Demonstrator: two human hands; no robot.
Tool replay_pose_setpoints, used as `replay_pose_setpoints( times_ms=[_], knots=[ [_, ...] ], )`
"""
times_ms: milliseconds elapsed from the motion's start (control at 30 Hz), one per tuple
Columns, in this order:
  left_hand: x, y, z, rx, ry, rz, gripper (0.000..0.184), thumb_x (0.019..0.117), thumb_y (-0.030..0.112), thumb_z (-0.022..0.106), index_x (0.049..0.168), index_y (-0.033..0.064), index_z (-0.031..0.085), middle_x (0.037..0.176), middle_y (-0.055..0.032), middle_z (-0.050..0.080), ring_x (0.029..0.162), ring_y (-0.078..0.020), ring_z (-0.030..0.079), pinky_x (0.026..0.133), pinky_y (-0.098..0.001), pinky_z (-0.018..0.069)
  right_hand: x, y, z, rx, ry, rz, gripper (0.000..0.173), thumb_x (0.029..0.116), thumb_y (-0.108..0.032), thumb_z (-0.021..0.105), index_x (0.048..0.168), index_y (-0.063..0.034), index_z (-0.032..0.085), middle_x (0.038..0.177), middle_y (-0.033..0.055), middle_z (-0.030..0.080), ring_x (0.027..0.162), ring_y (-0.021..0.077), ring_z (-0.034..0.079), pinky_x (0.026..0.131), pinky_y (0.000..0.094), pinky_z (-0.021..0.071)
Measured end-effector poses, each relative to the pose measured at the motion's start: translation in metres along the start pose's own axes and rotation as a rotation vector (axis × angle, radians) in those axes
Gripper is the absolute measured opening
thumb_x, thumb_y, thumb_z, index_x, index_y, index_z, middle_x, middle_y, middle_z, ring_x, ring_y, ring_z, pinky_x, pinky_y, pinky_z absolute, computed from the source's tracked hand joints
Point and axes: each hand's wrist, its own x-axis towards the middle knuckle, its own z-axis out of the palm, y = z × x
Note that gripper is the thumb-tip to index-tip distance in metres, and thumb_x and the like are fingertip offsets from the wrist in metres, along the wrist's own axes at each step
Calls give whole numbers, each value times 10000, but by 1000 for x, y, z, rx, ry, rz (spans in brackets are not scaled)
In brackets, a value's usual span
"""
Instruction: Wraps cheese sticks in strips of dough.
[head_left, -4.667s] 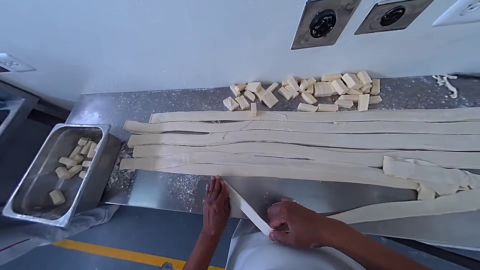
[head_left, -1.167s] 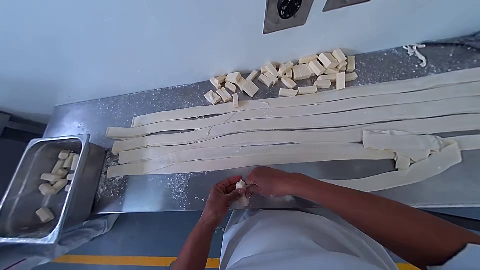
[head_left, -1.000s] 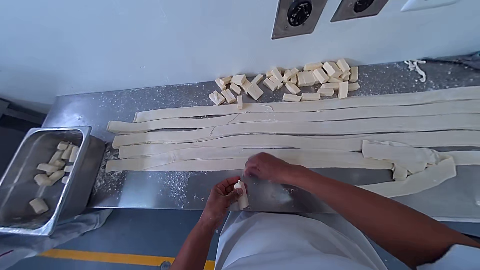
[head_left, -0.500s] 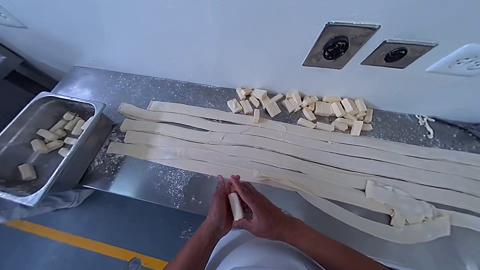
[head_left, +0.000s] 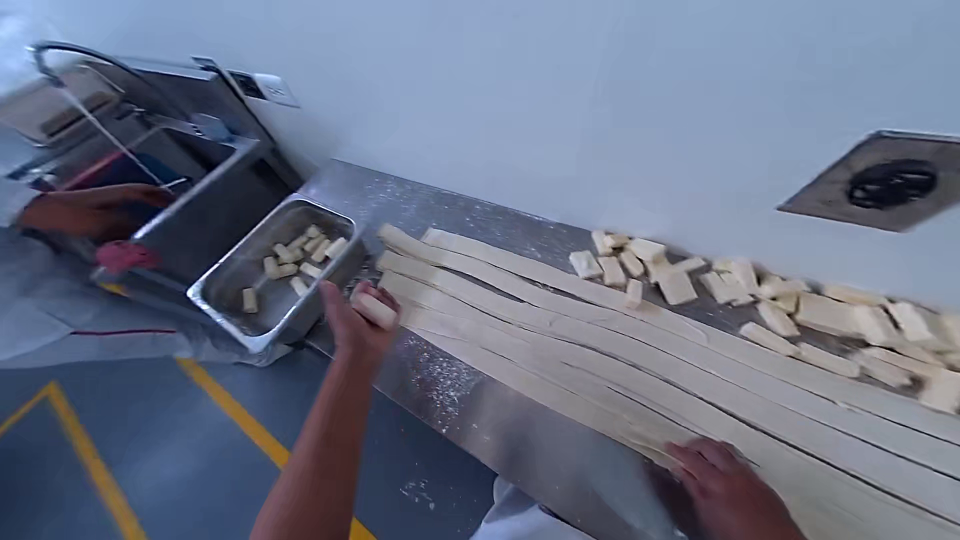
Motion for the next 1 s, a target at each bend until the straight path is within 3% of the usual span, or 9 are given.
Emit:
replay_pose_setpoints(
  times_ms=[33, 100, 133, 267, 333, 467, 600, 833, 1000],
  knots=[
    [22, 25, -4, -44, 65, 75, 750, 990, 745, 90, 1197, 128, 465, 875, -13, 606, 764, -120, 643, 729, -316, 570, -4, 8, -2, -7, -46, 31, 245, 972, -42, 613, 1167, 42, 735, 1072, 360, 660, 1047, 570, 638, 853, 696, 518],
    [39, 50, -17, 3, 91, 91, 883, 994, 740, 66, 1554, 68, 192, 1332, -187, 540, 1096, -223, 650, 935, -349, 544, -7, 16, -2, 13, -61, 46, 232, 975, -48, 604, 1129, 52, 746, 1005, 342, 665, 955, 540, 665, 805, 667, 533],
    [39, 44, -23, 80, 84, 73, 875, 1013, 708, 62, 1572, 40, 146, 1360, -199, 524, 1109, -219, 636, 951, -344, 525, -5, 15, -4, 51, -57, 65, 217, 966, -46, 612, 1090, 61, 753, 989, 325, 678, 928, 511, 679, 810, 646, 542],
    [-13, -67, -43, 443, -264, 21, 377, 1118, 237, 292, 1210, -51, 516, 982, -80, 653, 884, -143, 660, 862, -341, 554, 10, -7, -36, 341, -21, 222, 243, 990, -135, 606, 1071, 70, 709, 924, 221, 707, 801, 321, 683, 752, 505, 560],
    [-71, -133, -31, 530, -548, -112, 232, 1031, 29, 498, 1178, -123, 592, 985, -127, 720, 885, -172, 716, 864, -354, 599, 22, -25, -51, 431, 34, 162, 267, 985, -219, 583, 1032, 14, 704, 834, 109, 697, 712, 180, 656, 667, 393, 558],
    [-170, -187, 28, 571, -1105, -199, 393, 892, 43, 738, 1224, -126, 614, 1141, -123, 717, 1071, -89, 673, 1002, -271, 529, 52, -92, -100, 550, -82, 18, 201, 999, -177, 607, 1089, -22, 697, 944, 62, 718, 842, 134, 692, 791, 349, 590],
    [-202, -171, 67, 336, -897, -120, 107, 970, 20, 600, 1007, -50, 671, 889, 2, 746, 877, -62, 722, 883, -283, 594, 85, -116, -124, 696, -112, -8, 237, 985, -70, 633, 1215, -13, 639, 860, 38, 702, 698, 67, 634, 644, 252, 543],
    [-184, -140, 81, 155, -590, -456, 289, 1109, 117, 315, 1042, 17, 577, 854, -71, 736, 757, -154, 730, 722, -312, 620, 69, -56, -91, 913, -403, 179, 412, 1087, -250, 428, 1401, -7, 538, 1082, 79, 695, 917, 97, 664, 859, 307, 555],
    [-106, -117, 62, 223, -334, -172, 298, 1123, 325, 341, 1065, 138, 566, 730, 94, 638, 584, 3, 612, 548, -178, 543, -5, 21, -111, 608, -747, 292, 322, 1049, -228, 544, 1026, 66, 675, 795, 73, 726, 697, 125, 690, 734, 339, 585]
  ],
)
